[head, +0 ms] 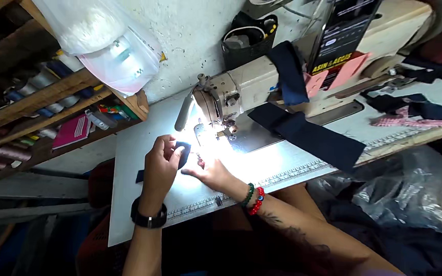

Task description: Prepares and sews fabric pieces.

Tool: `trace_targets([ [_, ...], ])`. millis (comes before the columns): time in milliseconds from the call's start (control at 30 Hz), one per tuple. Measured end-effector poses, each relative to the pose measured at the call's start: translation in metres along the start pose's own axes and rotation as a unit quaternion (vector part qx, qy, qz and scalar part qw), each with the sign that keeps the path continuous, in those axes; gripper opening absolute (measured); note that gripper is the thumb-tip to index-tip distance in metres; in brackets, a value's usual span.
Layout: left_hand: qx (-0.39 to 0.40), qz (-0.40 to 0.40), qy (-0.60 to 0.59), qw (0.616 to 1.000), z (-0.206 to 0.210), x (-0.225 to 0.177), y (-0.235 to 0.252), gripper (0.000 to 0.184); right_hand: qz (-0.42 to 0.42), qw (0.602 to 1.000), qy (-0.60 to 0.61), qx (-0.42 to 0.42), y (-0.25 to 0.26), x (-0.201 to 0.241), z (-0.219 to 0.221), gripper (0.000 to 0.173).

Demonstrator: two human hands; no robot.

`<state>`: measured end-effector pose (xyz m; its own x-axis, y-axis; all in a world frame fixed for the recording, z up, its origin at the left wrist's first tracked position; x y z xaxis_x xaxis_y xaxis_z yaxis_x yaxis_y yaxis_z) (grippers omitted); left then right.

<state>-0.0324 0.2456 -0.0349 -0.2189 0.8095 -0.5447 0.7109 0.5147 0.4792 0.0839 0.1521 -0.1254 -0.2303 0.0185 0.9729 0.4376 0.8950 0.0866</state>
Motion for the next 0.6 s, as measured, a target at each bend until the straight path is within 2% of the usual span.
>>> trace_targets([
  [67,-0.033,0.054,0.018,0.998,-0.017,-0.034,-0.010,0.033,-0.052,0.997,0.056,0.016,-0.011,0.015,0.009,0.052],
  [133,-0.093,0.104,0.013,0.990,-0.038,-0.055,-0.016,0.034,-0.113,0.985,0.119,0.059,-0.022,0.023,0.014,0.035],
  [233,-0.188,0.117,-0.010,0.975,-0.075,-0.061,-0.020,0.040,-0.115,0.968,0.163,0.149,-0.040,0.029,-0.002,0.017],
  [300,-0.226,0.071,-0.036,0.971,-0.092,-0.047,-0.025,0.042,-0.075,0.967,0.146,0.193,-0.049,0.024,-0.026,0.014],
  [367,-0.236,-0.003,-0.065,0.970,-0.096,-0.019,-0.038,0.043,0.000,0.969,0.116,0.217,-0.054,0.016,-0.055,0.016],
  [467,-0.217,-0.132,-0.136,0.958,-0.073,0.027,-0.068,0.042,0.104,0.970,0.030,0.216,-0.054,-0.002,-0.083,0.025],
  [600,-0.203,-0.255,-0.170,0.930,-0.034,0.074,-0.113,0.040,0.137,0.973,-0.088,0.164,-0.049,-0.029,-0.089,0.025],
])
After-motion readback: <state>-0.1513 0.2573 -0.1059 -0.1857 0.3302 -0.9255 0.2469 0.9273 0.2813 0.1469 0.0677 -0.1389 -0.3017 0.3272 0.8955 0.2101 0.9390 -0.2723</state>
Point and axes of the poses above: each hand's wrist, its own y-axis towards the middle knuckle, its own z-axis out of the palm, x = y × z, the point moved 2 cm from there along y, towards the middle knuckle, and after that the axes turned 8 degrees about z, right-handed, at the moved point
